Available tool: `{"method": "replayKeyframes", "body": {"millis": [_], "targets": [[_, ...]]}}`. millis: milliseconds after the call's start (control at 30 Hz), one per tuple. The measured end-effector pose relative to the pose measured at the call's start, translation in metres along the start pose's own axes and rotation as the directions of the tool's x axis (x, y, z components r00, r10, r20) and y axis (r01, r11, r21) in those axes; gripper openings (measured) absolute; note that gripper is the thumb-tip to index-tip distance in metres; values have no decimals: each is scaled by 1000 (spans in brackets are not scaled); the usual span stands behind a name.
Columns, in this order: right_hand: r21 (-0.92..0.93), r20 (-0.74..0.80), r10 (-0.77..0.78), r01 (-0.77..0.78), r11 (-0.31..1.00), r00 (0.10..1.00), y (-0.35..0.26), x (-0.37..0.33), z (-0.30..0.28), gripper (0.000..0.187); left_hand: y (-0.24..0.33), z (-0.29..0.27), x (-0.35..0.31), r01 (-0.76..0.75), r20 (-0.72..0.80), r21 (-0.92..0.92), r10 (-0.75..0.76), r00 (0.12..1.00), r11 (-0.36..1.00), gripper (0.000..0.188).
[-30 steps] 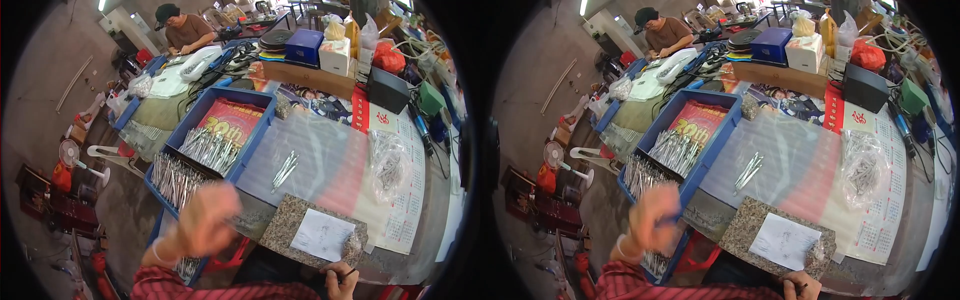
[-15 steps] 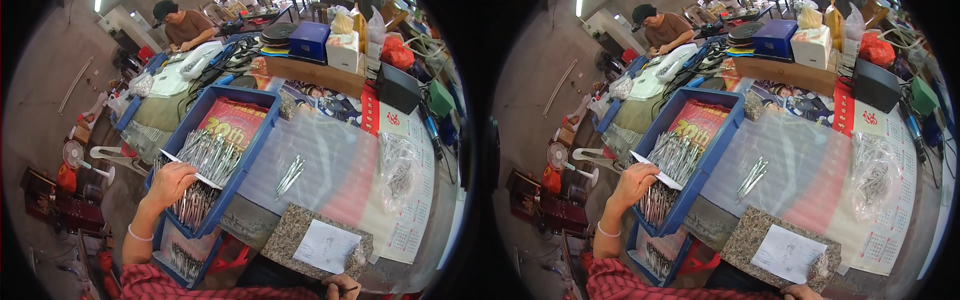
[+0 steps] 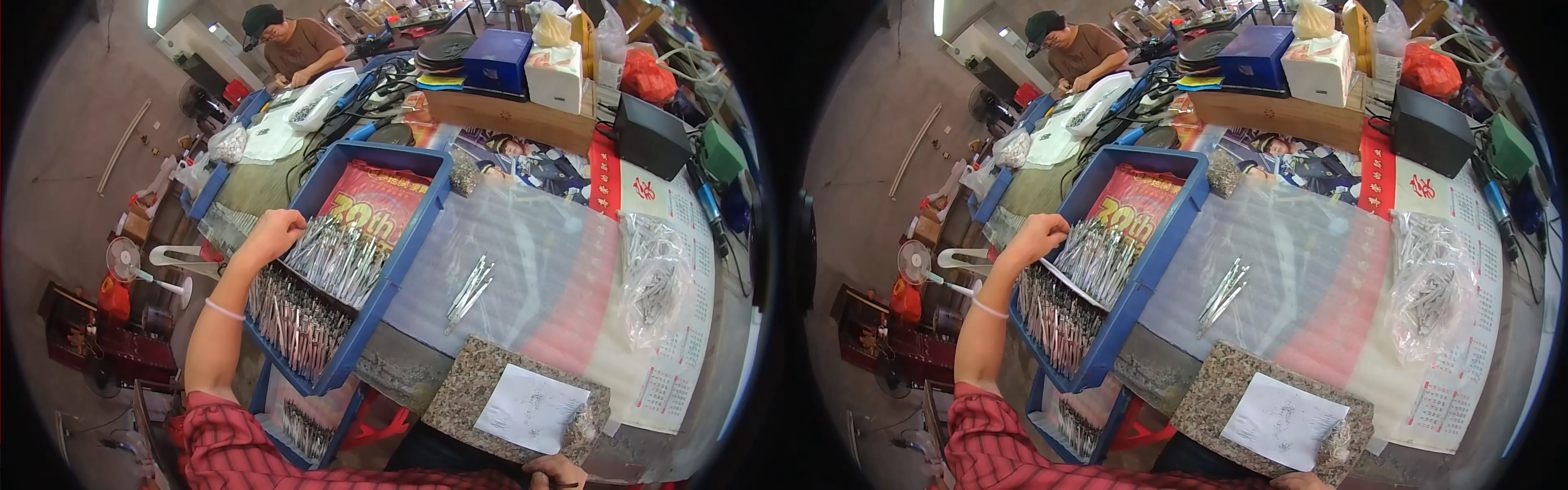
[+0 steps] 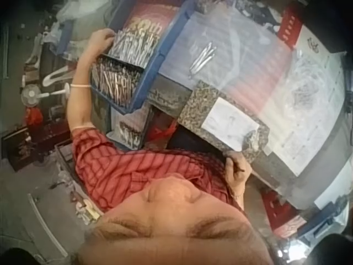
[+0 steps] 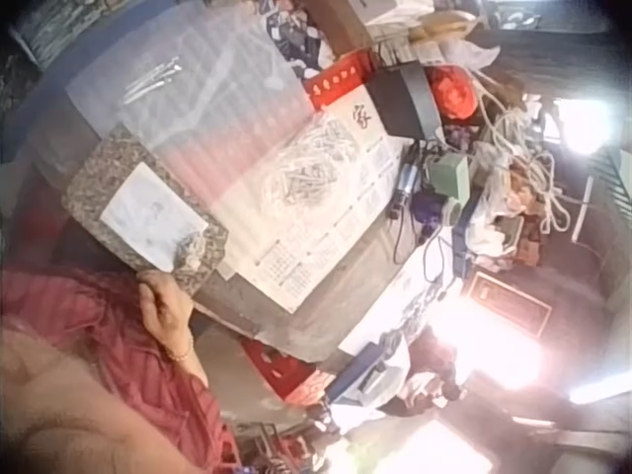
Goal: Inspecting and assembling small metal tweezers at a workshop station.
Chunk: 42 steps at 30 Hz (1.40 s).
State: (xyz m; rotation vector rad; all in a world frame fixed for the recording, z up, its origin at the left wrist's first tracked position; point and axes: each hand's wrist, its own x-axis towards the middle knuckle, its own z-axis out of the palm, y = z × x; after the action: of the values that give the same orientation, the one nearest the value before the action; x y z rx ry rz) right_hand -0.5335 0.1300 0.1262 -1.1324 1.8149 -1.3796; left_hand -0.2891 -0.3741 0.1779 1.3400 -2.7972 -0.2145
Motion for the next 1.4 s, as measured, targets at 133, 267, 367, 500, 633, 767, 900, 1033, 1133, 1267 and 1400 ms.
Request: {"method": "replayKeyframes", "body": {"millis": [133,267,367,500,633,767,900,1033,1133,1267,1400], "targets": [[15,-15,-24,24,1000,1000,1,1,1,7,-29,13,13,20,156,200,-52,986,980,15],[-8,-9,-23,23,1000,1000,1,1,1,7,-32,20,15,20,294,237,-91,952,971,18],[-20,-4,-24,24,1000,1000,1,-1,1,7,-37,27,14,16,312,291,-111,944,956,19],[-39,-6,-21,21,999,1000,2,-2,4,7,-38,28,14,-22,370,333,-110,922,943,18],[-41,-37,-32,30,999,999,-1,-2,5,7,-32,28,11,-108,418,335,-45,907,936,16],[-62,-80,-73,68,996,994,-1,-7,3,6,-27,21,1,-122,99,226,102,990,966,12],[-44,-106,-104,100,994,989,5,-10,7,3,-11,-11,-21,-53,-276,64,69,959,997,10],[-44,-87,-95,92,995,992,17,-13,11,8,33,-34,-64,-269,-418,-365,101,903,892,8],[-70,-159,-121,111,991,980,21,-17,15,2,99,-29,-117,-404,-405,-693,141,903,597,11],[-107,-100,-136,125,986,986,28,-27,11,3,176,3,-192,-298,-214,-908,286,934,293,19],[33,-110,-30,34,999,994,4,-39,-1,5,213,57,-231,-58,-49,-998,415,909,8,22]]}}
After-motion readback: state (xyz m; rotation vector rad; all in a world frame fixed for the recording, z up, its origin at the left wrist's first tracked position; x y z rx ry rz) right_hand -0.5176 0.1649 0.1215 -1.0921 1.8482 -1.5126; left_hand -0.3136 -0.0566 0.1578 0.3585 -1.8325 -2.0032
